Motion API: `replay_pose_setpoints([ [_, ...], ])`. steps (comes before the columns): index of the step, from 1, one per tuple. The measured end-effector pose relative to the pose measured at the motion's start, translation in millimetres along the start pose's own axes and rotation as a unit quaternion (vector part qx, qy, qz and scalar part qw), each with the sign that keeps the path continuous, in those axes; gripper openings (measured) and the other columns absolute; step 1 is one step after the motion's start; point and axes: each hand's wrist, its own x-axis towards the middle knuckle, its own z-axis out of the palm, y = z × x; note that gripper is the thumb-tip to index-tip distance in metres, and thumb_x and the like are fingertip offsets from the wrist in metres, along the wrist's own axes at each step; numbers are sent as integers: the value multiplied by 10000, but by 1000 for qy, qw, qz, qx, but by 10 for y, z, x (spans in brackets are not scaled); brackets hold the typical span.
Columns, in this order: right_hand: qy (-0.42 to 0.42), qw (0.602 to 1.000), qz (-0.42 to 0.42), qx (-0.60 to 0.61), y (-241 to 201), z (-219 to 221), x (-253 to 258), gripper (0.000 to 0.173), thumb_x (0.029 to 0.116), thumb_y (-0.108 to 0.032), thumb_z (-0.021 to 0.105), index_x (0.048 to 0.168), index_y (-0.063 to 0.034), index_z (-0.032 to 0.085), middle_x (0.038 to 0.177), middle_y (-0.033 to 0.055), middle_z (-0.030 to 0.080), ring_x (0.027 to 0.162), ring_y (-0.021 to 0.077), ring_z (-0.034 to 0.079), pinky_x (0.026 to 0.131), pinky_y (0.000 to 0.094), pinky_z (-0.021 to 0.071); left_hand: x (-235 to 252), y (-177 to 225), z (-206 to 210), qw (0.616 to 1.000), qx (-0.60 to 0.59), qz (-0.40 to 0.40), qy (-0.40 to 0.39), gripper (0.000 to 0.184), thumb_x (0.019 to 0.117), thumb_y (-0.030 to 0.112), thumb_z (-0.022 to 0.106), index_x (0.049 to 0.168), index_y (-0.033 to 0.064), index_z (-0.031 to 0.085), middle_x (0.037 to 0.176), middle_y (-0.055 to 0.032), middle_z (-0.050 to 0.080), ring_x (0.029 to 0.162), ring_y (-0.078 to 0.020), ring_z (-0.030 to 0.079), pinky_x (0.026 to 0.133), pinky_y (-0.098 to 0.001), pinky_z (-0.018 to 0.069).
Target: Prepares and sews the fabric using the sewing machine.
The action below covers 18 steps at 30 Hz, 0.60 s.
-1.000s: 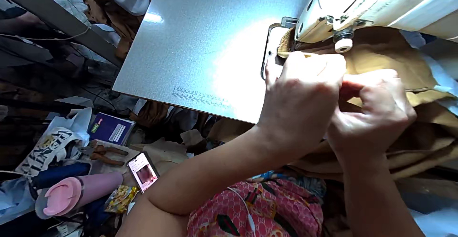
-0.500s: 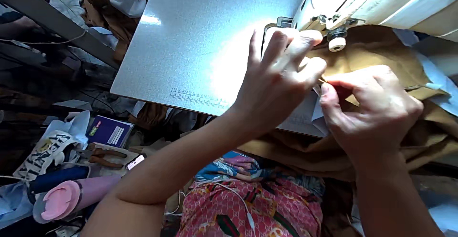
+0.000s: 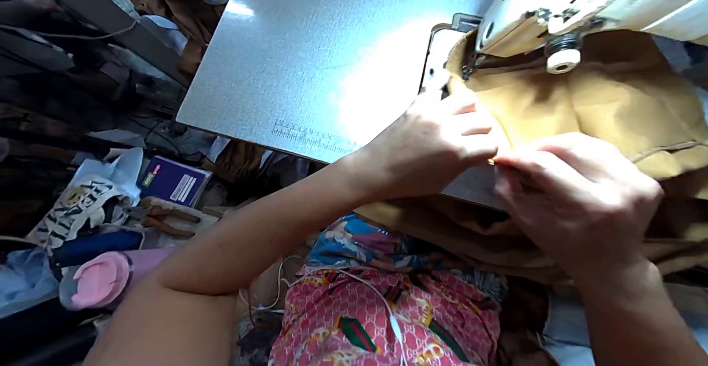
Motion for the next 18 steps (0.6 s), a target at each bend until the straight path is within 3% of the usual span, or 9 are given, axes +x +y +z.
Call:
replay_pose_setpoints([
  [3, -102, 993, -14, 62, 32, 70, -140, 271, 981, -179, 565, 954, 22, 745, 893, 222, 696, 800, 388, 642, 739, 535, 458, -135, 2, 66, 994, -55, -14, -96, 178, 959, 69, 615, 842, 59, 749, 810, -74, 689, 898, -268, 658, 876, -457, 460],
  [6, -180, 979, -5, 98, 99, 305, -356, 326, 994, -214, 512, 989, 26, 732, 940, 241, 679, 891, 463, 632, 836, 645, 423, -286, -37, 250, 973, -107, -53, -198, 145, 942, 42, 626, 898, 15, 762, 890, -129, 713, 982, -318, 658, 851, -441, 473],
  [8, -196, 971, 20, 134, 176, 498, -531, 358, 1011, -238, 486, 1042, 26, 727, 989, 257, 658, 948, 484, 605, 880, 670, 387, -350, -116, 354, 952, -141, -89, -257, 129, 941, 57, 655, 965, 10, 772, 978, -154, 720, 1040, -324, 658, 913, -448, 484],
  [13, -194, 965, 77, 155, 315, 603, -729, 429, 1036, -306, 453, 1083, 39, 702, 1046, 281, 634, 1020, 486, 578, 923, 649, 379, -344, -113, 445, 948, -144, -112, -262, 146, 929, 158, 702, 996, 43, 762, 965, -110, 720, 1053, -292, 647, 1006, -508, 400],
  [15, -192, 966, 91, 146, 285, 604, -725, 457, 1040, -331, 438, 1080, 54, 681, 1061, 295, 628, 1031, 493, 579, 935, 653, 373, -358, -81, 506, 957, -128, -117, -233, 127, 911, 143, 700, 959, 43, 762, 910, -100, 713, 1007, -289, 650, 958, -507, 399],
  [18, -190, 967, 109, 134, 212, 585, -694, 468, 1034, -363, 454, 1077, 48, 675, 1075, 287, 619, 1043, 492, 571, 950, 670, 361, -322, -64, 494, 950, -130, -150, -240, 121, 917, 114, 675, 941, 31, 760, 911, -109, 718, 1010, -288, 651, 993, -491, 402],
])
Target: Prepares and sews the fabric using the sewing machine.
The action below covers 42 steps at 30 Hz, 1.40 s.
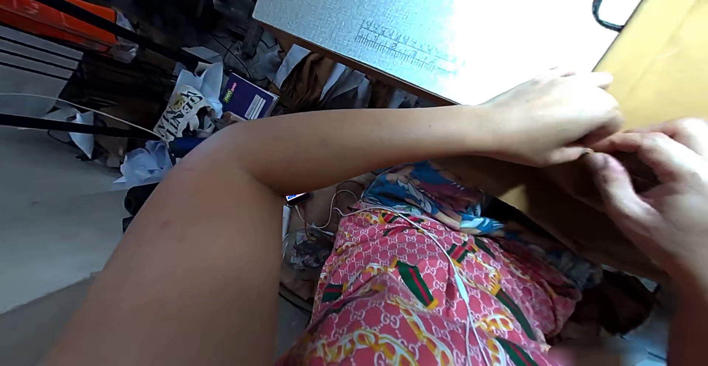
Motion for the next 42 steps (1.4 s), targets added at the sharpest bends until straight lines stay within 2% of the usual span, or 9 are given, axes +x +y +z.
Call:
replay_pose_setpoints([
  [3, 3, 1000, 6, -6, -177, -70, 50, 395, 1008, -282, 516, 1043, 76, 679, 1074, 317, 631, 1033, 537, 581, 927, 690, 385, 3, 7, -14, 1000, -7, -10, -5, 142, 932, 125, 669, 907, 8, 746, 905, -136, 715, 1020, -317, 656, 1006, -510, 409],
  [12, 63, 998, 12, 1, -235, 5, 53, 207, 929, -176, 617, 941, -20, 752, 953, 185, 673, 945, 406, 640, 893, 649, 429, -132, -76, 118, 992, 5, 79, 96, 41, 864, 60, 730, 853, 29, 756, 818, -113, 700, 918, -303, 673, 904, -473, 491],
  [16, 101, 994, 33, -9, -309, 93, 13, 126, 907, -128, 657, 927, -59, 760, 1078, 155, 715, 1203, 417, 617, 1002, 709, 395, -76, -41, -90, 997, -7, 63, 44, 89, 917, 69, 693, 885, 9, 750, 849, -134, 713, 945, -316, 701, 1026, -581, 448],
  [18, 119, 992, 40, -16, -331, 151, -29, 126, 928, -110, 650, 937, -52, 762, 1100, 130, 739, 1227, 385, 634, 1021, 727, 393, 117, -86, -207, 993, 26, 31, 110, 121, 937, 68, 657, 944, -8, 750, 897, -168, 709, 903, -331, 706, 868, -523, 543],
  [19, 126, 991, 42, -23, -342, 181, -53, 141, 948, -111, 636, 948, -50, 763, 1097, 117, 749, 1204, 353, 660, 1030, 722, 395, 245, -127, -249, 988, 48, 4, 146, 152, 957, 87, 639, 996, -8, 751, 965, -183, 694, 943, -346, 683, 849, -504, 539],
  [21, 146, 988, 35, -46, -365, 233, -84, 168, 969, -109, 604, 938, -60, 762, 1067, 96, 765, 1138, 301, 704, 1021, 684, 428, 492, -242, -287, 981, 86, -45, 167, 254, 993, 178, 631, 1148, 16, 751, 1194, -203, 678, 1149, -381, 629, 1000, -545, 463],
  [25, 159, 984, 17, -78, -332, 205, -115, 183, 965, -98, 601, 915, -73, 775, 1044, 76, 778, 1101, 267, 724, 974, 524, 535, 713, -317, -224, 985, 97, -124, 66, 415, 990, 333, 673, 1246, 8, 710, 1331, -201, 616, 1320, -404, 527, 1152, -706, 227],
  [29, 150, 986, 6, -73, -298, 181, -124, 167, 957, -74, 606, 899, -78, 763, 1039, 80, 770, 1099, 269, 720, 950, 487, 554, 660, -328, -127, 982, 94, -130, 96, 440, 965, 345, 700, 1271, 28, 712, 1311, -203, 630, 1284, -403, 558, 1106, -708, 292],
  [42, 135, 990, 5, -42, -279, 160, -81, 171, 963, -95, 608, 911, -91, 771, 1025, 69, 765, 1105, 265, 717, 955, 506, 555, 655, -381, -137, 980, 115, -126, 103, 444, 948, 380, 711, 1244, 50, 734, 1328, -220, 612, 1310, -442, 521, 1087, -707, 308],
])
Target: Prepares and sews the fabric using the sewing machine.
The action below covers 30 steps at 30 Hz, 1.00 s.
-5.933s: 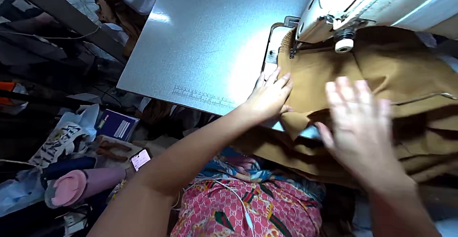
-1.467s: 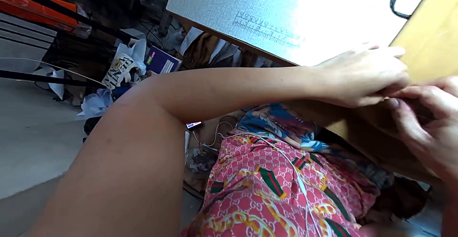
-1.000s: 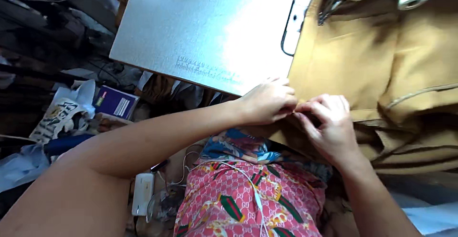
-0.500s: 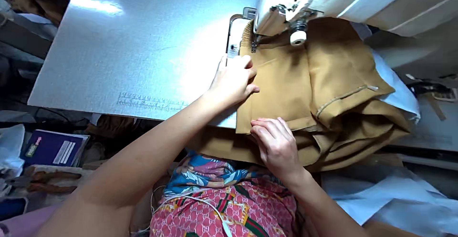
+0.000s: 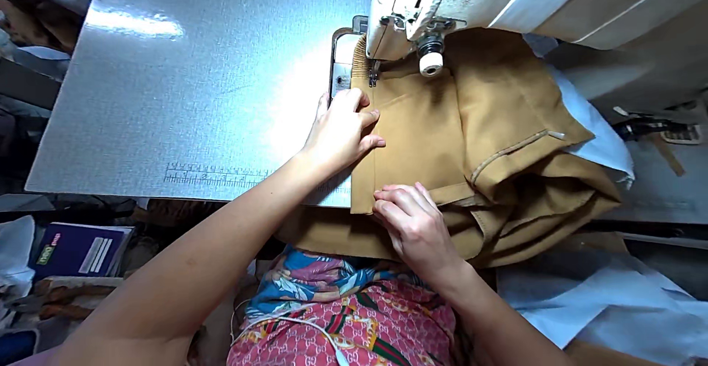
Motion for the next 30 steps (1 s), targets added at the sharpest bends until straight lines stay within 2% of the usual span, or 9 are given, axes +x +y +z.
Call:
replay_pose_setpoints([
  [4, -3, 1000, -7, 5, 38, 8, 54, 177, 959, -83, 604, 911, -93, 775, 1031, 71, 764, 1102, 264, 716, 950, 496, 556, 28, -31, -13, 1000, 2, 1, 2, 446, 954, 382, 705, 1249, 48, 732, 1301, -210, 626, 1303, -424, 531, 1076, -709, 320],
  [16, -11, 1000, -21, 18, 200, 60, 303, 139, 921, -67, 638, 900, -62, 775, 1033, 104, 756, 1074, 301, 714, 915, 506, 562, 284, -62, -138, 998, 9, -45, -47, 451, 968, 376, 700, 1296, 66, 697, 1365, -192, 595, 1421, -427, 424, 1119, -788, 158],
  [23, -21, 999, -40, 10, 277, 49, 389, 147, 934, -98, 627, 908, -60, 767, 1003, 113, 737, 1036, 305, 702, 906, 483, 551, 308, -36, -180, 991, 29, -55, -119, 593, 1031, 422, 584, 1584, 298, 412, 1582, -197, 401, 1542, -471, 176, 1120, -816, 61],
  [24, -22, 999, -41, 10, 283, 46, 398, 148, 934, -100, 627, 910, -55, 766, 987, 119, 730, 1015, 307, 700, 892, 478, 552, 244, -24, -193, 993, 14, -37, -115, 587, 1021, 394, 612, 1569, 268, 443, 1568, -209, 419, 1539, -468, 193, 1141, -790, 78],
  [25, -23, 999, -42, 10, 291, 44, 406, 152, 935, -104, 625, 914, -47, 764, 969, 127, 721, 989, 312, 697, 871, 471, 553, 135, -30, -175, 997, -8, 0, -80, 521, 1000, 332, 659, 1490, 192, 553, 1482, -225, 509, 1491, -465, 307, 1150, -751, 169],
  [26, -23, 999, -42, 12, 300, 43, 416, 160, 935, -110, 619, 914, -38, 760, 949, 136, 708, 962, 320, 693, 854, 463, 555, 1, -52, -128, 998, -34, 53, -19, 376, 964, 251, 702, 1309, 101, 686, 1295, -222, 629, 1344, -446, 494, 1098, -687, 338],
  [27, -21, 999, -43, 14, 312, 45, 427, 169, 934, -117, 614, 912, -27, 755, 928, 147, 697, 928, 329, 687, 822, 457, 552, -131, -75, -85, 991, -65, 110, 33, 226, 937, 183, 712, 1110, 43, 747, 1087, -203, 681, 1125, -405, 624, 960, -597, 476],
  [28, -20, 999, -42, 18, 321, 48, 433, 181, 936, -124, 607, 915, -17, 752, 923, 156, 693, 912, 336, 683, 807, 455, 550, -267, -82, -71, 983, -95, 149, 47, 153, 932, 150, 702, 1000, 22, 752, 961, -173, 675, 978, -358, 658, 852, -531, 521],
  [30, -18, 999, -35, 27, 327, 45, 426, 193, 944, -129, 597, 918, -3, 742, 940, 165, 695, 918, 337, 684, 807, 451, 549, -524, -80, -40, 976, -100, 189, 35, 160, 906, 193, 715, 940, 39, 745, 878, -113, 669, 889, -296, 659, 787, -473, 528],
])
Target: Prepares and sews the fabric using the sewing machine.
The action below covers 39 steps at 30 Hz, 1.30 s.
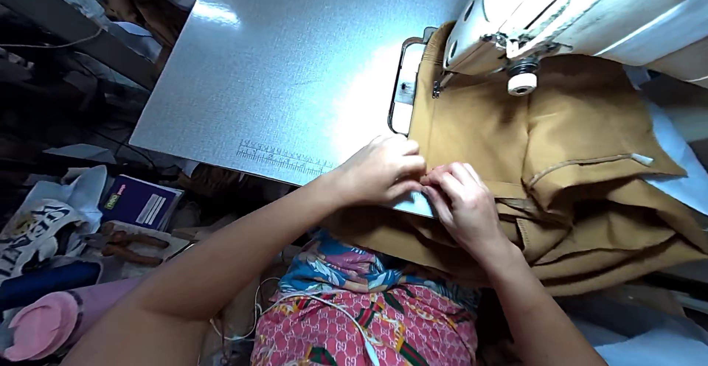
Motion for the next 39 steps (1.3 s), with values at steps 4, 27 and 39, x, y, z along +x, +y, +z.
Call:
replay_pose_setpoints([
  [4, 8, 1000, 4, -2, 0, 23, -6, 195, 943, -139, 598, 908, 0, 729, 961, 171, 699, 936, 340, 685, 812, 450, 550, -173, 58, 80, 998, 60, 15, 13, 101, 918, 131, 677, 890, 59, 743, 853, -97, 665, 887, -293, 649, 736, -445, 493],
  [27, -24, 993, -55, -98, -71, -105, -170, 292, 949, -32, 547, 1082, -122, 791, 1135, 81, 762, 1120, 294, 709, 905, 505, 556, -132, -52, 64, 994, 62, 88, 7, 229, 962, 52, 565, 886, 89, 778, 861, -65, 720, 811, -224, 663, 848, -421, 479],
  [39, -54, 992, -108, -33, 247, -161, -86, 331, 932, -39, 547, 1103, -166, 800, 1194, 15, 761, 1194, 241, 684, 941, 444, 560, -57, -148, 23, 994, 67, 82, -15, 224, 950, 94, 559, 876, 116, 769, 849, -37, 714, 794, -211, 636, 824, -425, 452],
])
